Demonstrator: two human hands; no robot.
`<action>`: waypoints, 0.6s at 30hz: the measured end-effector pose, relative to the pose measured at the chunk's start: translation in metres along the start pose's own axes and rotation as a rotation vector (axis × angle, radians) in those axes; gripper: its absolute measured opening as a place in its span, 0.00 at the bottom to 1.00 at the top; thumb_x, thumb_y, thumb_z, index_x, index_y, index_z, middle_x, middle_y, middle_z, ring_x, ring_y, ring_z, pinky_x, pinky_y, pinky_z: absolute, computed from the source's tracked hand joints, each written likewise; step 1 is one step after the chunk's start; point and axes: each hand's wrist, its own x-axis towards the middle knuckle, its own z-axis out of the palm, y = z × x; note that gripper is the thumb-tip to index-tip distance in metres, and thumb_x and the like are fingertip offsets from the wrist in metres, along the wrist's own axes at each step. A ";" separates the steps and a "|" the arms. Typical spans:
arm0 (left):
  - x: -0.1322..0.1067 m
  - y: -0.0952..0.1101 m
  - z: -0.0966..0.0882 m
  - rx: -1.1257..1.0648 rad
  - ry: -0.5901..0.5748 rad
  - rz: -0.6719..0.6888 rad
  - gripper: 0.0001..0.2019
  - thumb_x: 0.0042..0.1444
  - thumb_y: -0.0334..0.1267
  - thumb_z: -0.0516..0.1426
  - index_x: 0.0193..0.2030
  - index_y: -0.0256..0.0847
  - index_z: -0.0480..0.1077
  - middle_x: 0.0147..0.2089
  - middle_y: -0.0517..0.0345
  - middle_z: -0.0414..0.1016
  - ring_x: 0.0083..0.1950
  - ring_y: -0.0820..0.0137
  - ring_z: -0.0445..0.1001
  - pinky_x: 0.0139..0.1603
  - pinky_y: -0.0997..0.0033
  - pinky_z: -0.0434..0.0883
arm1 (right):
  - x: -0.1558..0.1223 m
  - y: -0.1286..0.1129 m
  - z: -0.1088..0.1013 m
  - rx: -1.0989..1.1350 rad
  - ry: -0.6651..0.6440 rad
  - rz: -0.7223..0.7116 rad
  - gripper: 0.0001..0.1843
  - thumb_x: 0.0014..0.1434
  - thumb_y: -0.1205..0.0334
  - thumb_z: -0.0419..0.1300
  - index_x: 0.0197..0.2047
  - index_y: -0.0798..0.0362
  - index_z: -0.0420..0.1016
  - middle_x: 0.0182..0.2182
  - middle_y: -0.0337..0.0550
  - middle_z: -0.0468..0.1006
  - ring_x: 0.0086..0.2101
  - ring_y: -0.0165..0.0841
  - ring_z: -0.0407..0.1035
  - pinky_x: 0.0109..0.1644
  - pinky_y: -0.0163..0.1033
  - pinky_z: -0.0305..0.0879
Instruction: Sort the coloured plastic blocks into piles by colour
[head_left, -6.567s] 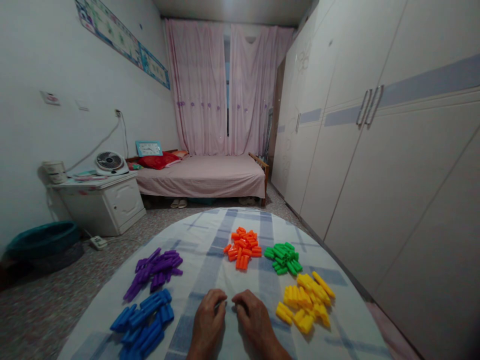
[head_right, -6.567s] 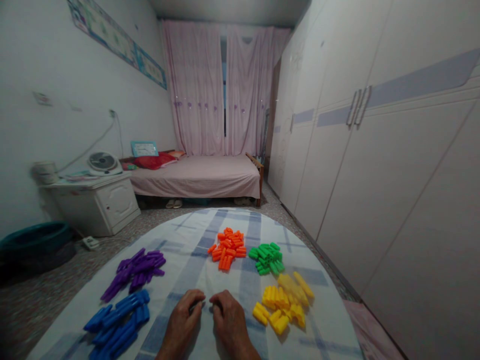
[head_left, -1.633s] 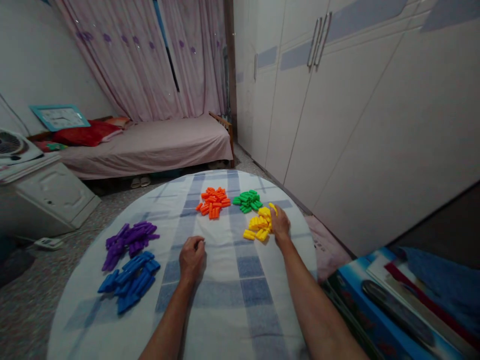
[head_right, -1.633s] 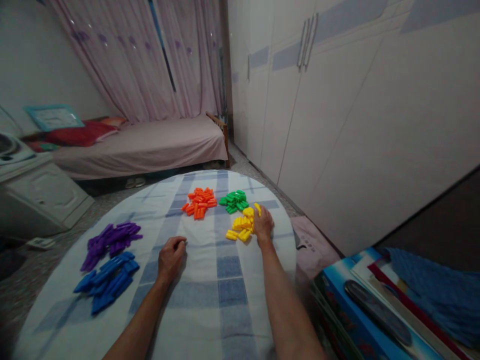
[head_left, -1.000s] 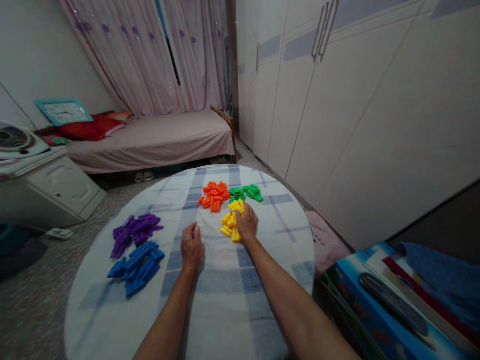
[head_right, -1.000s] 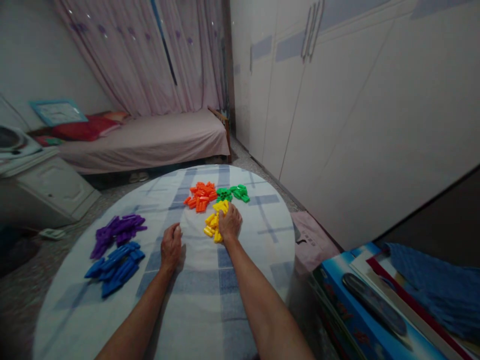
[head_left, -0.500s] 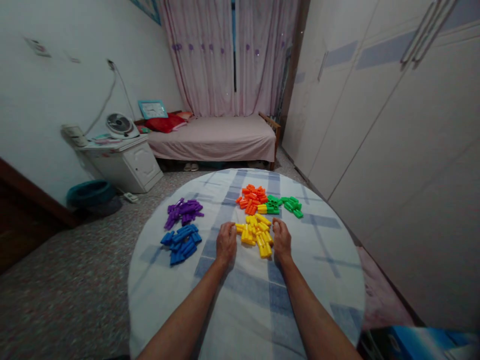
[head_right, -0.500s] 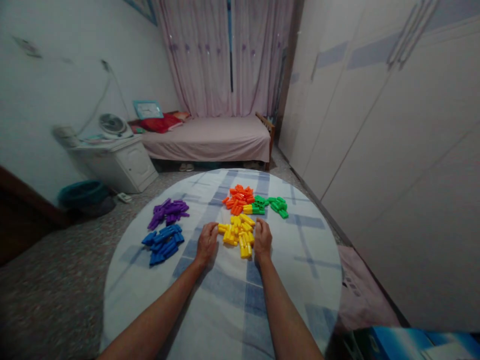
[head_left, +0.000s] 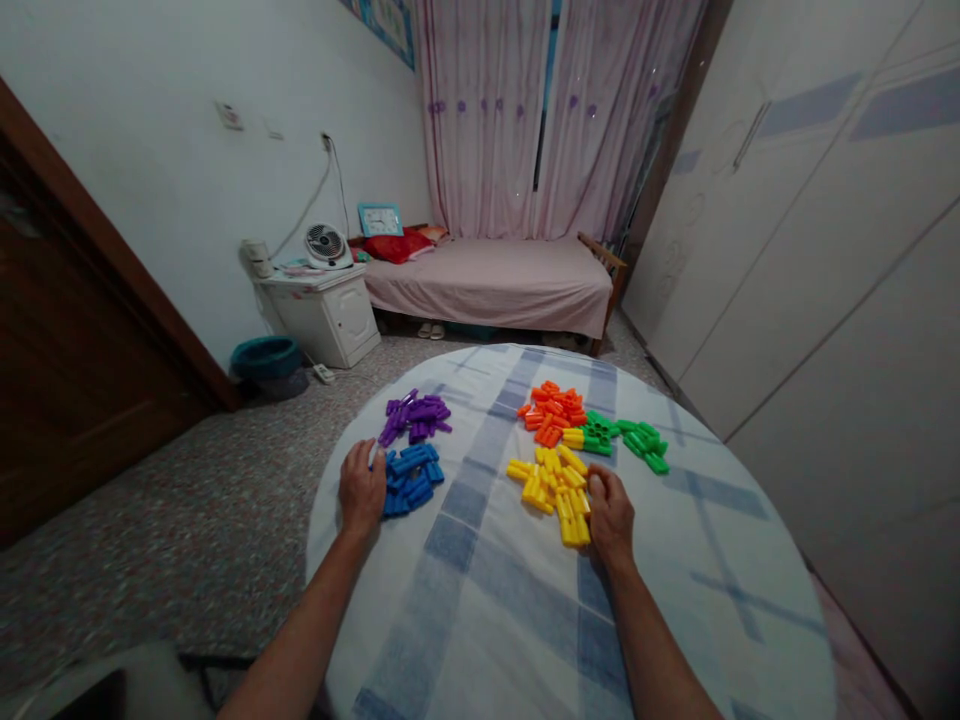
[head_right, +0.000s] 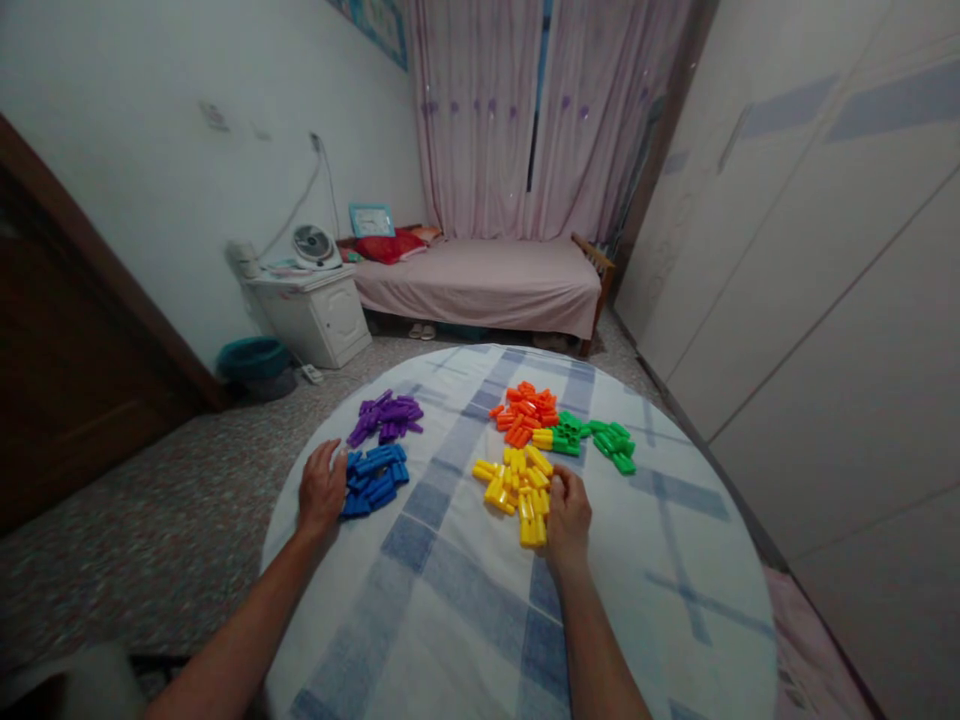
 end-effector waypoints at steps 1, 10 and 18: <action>0.001 -0.005 0.002 -0.019 -0.048 -0.029 0.22 0.61 0.46 0.44 0.52 0.37 0.69 0.56 0.44 0.70 0.61 0.58 0.65 0.65 0.54 0.60 | 0.000 0.000 0.000 -0.002 -0.001 -0.002 0.25 0.56 0.48 0.48 0.47 0.55 0.73 0.45 0.50 0.76 0.45 0.40 0.69 0.52 0.45 0.62; -0.010 0.018 0.026 -0.132 -0.248 -0.006 0.22 0.62 0.49 0.43 0.46 0.40 0.71 0.50 0.49 0.75 0.53 0.62 0.71 0.60 0.57 0.65 | 0.000 0.002 0.001 -0.002 -0.012 -0.011 0.23 0.54 0.50 0.49 0.45 0.55 0.73 0.43 0.50 0.77 0.44 0.40 0.70 0.51 0.45 0.63; -0.032 0.069 0.066 -0.255 -0.270 0.065 0.19 0.62 0.45 0.44 0.44 0.40 0.73 0.47 0.48 0.75 0.52 0.63 0.71 0.59 0.58 0.66 | 0.000 0.002 0.001 0.007 -0.025 0.009 0.22 0.54 0.52 0.50 0.46 0.55 0.73 0.43 0.50 0.77 0.43 0.39 0.70 0.50 0.45 0.64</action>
